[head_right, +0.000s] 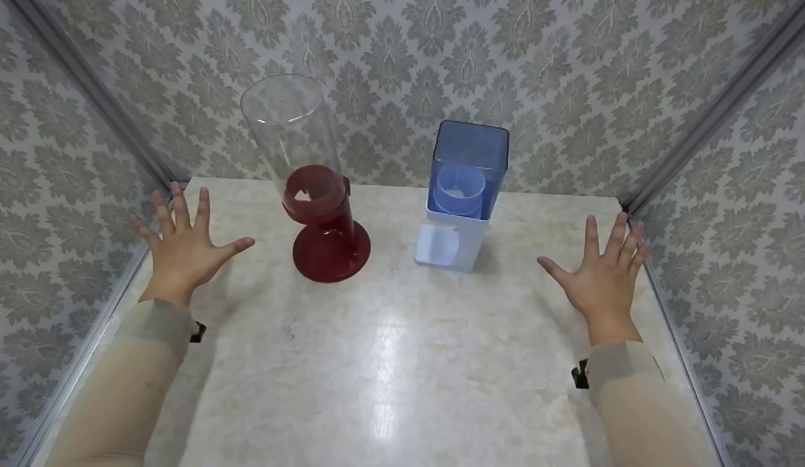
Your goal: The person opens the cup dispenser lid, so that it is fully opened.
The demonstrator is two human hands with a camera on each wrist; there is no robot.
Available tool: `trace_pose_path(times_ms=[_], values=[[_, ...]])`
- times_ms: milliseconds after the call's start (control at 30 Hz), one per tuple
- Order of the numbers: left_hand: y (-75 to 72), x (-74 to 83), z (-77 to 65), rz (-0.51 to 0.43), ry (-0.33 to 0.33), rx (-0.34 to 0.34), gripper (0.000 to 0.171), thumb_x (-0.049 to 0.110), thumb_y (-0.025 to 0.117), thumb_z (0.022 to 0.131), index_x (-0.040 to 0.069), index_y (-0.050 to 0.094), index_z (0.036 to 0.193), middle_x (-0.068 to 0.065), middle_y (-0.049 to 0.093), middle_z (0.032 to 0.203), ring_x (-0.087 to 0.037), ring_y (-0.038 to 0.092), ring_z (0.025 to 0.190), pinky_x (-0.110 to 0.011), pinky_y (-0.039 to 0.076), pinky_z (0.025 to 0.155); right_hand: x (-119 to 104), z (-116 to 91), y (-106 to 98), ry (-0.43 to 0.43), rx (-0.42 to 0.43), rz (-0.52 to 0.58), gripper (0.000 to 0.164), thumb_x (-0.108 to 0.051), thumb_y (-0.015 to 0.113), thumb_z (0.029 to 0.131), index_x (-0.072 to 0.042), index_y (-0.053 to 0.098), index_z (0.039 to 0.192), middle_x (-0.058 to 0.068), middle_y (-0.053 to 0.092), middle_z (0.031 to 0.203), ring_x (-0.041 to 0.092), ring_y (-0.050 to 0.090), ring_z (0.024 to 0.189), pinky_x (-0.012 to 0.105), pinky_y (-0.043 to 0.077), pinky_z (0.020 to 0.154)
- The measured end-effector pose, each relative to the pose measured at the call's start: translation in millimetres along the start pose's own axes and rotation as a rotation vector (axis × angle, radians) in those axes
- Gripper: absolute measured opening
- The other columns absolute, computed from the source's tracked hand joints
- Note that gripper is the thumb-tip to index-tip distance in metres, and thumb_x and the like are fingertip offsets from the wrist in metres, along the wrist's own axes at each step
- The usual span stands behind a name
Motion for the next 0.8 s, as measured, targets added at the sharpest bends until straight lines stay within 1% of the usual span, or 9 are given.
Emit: trace_pose_path(times_ms=[133,200,267,367,467,600,700,733,800], values=[[-9.0,11.1,-6.1,-0.002,0.004,0.048,0.139,0.114,0.037,0.081,0.034,-0.019,0.179,-0.001,-0.05,0.177,-0.046,-0.037,0.171,-0.086,-0.027,0.126,-12,3,-9,-0.016,0.045,0.037,0.13,-0.091,0.061,0.094,-0.022,-0.003,0.184,0.02,-0.03,0.186,0.053,-0.032,0.171,0.082,-0.019,0.134],[-12.0,19.0,-9.7,-0.019,0.01,0.067,0.14,0.114,0.038,0.079,0.034,-0.018,0.179,-0.001,-0.049,0.177,-0.045,-0.039,0.17,-0.086,-0.027,0.127,-18,3,-12,-0.03,0.072,0.055,0.13,-0.09,0.064,0.094,-0.021,0.0,0.184,0.021,-0.027,0.187,0.053,-0.03,0.172,0.083,-0.017,0.135],[-14.2,27.6,-13.9,-0.037,0.019,0.085,0.141,0.114,0.042,0.079,0.034,-0.017,0.179,-0.001,-0.048,0.179,-0.043,-0.04,0.17,-0.085,-0.027,0.127,-23,4,-15,-0.045,0.094,0.078,0.13,-0.088,0.066,0.094,-0.02,0.001,0.184,0.022,-0.025,0.188,0.052,-0.029,0.173,0.083,-0.016,0.134],[-18.3,41.1,-22.1,-0.064,0.043,0.13,0.141,0.11,0.051,0.08,0.036,-0.015,0.18,-0.003,-0.042,0.182,-0.045,-0.034,0.173,-0.085,-0.023,0.13,-31,4,-16,-0.074,0.119,0.111,0.131,-0.086,0.071,0.093,-0.018,0.004,0.184,0.022,-0.021,0.189,0.052,-0.027,0.173,0.083,-0.015,0.135],[-28.2,55.9,-32.2,-0.141,0.092,0.231,0.141,0.102,0.065,0.079,0.035,-0.003,0.183,-0.008,-0.026,0.19,-0.048,-0.022,0.176,-0.084,-0.017,0.133,-39,5,-16,-0.093,0.13,0.142,0.131,-0.084,0.073,0.093,-0.017,0.005,0.184,0.021,-0.019,0.189,0.051,-0.027,0.173,0.082,-0.014,0.136],[-50.0,79.5,-47.5,-0.289,0.21,0.424,0.136,0.093,0.076,0.076,0.028,0.023,0.183,-0.017,0.007,0.192,-0.051,0.0,0.178,-0.083,-0.003,0.138,-50,6,-18,-0.1,0.18,0.184,0.13,-0.083,0.075,0.092,-0.017,0.011,0.184,0.021,-0.011,0.191,0.05,-0.024,0.175,0.079,-0.011,0.138],[-62.8,99.0,-59.3,-0.38,0.312,0.541,0.13,0.093,0.075,0.077,0.019,0.038,0.177,-0.022,0.025,0.187,-0.049,0.016,0.176,-0.077,0.011,0.142,-59,5,-19,-0.1,0.215,0.229,0.129,-0.081,0.078,0.091,-0.016,0.016,0.183,0.02,-0.005,0.191,0.049,-0.019,0.176,0.078,-0.006,0.14],[-65.8,105.4,-62.9,-0.404,0.346,0.572,0.128,0.094,0.074,0.078,0.017,0.041,0.175,-0.022,0.029,0.185,-0.048,0.021,0.175,-0.074,0.016,0.142,-61,5,-18,-0.098,0.215,0.247,0.128,-0.08,0.079,0.091,-0.016,0.015,0.183,0.019,-0.004,0.192,0.048,-0.018,0.177,0.077,-0.005,0.141],[-70.1,117.8,-70.4,-0.454,0.407,0.613,0.123,0.096,0.07,0.082,0.014,0.046,0.171,-0.022,0.037,0.181,-0.046,0.03,0.172,-0.069,0.024,0.142,-67,4,-16,-0.097,0.207,0.288,0.127,-0.075,0.082,0.092,-0.015,0.015,0.183,0.018,-0.002,0.192,0.046,-0.017,0.177,0.077,-0.002,0.141]])
Point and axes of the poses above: each hand's wrist, its own z-axis towards the middle knuckle, its own y-axis out of the palm, x = y × z, the point moved 8 cm from there along z, towards the middle knuckle
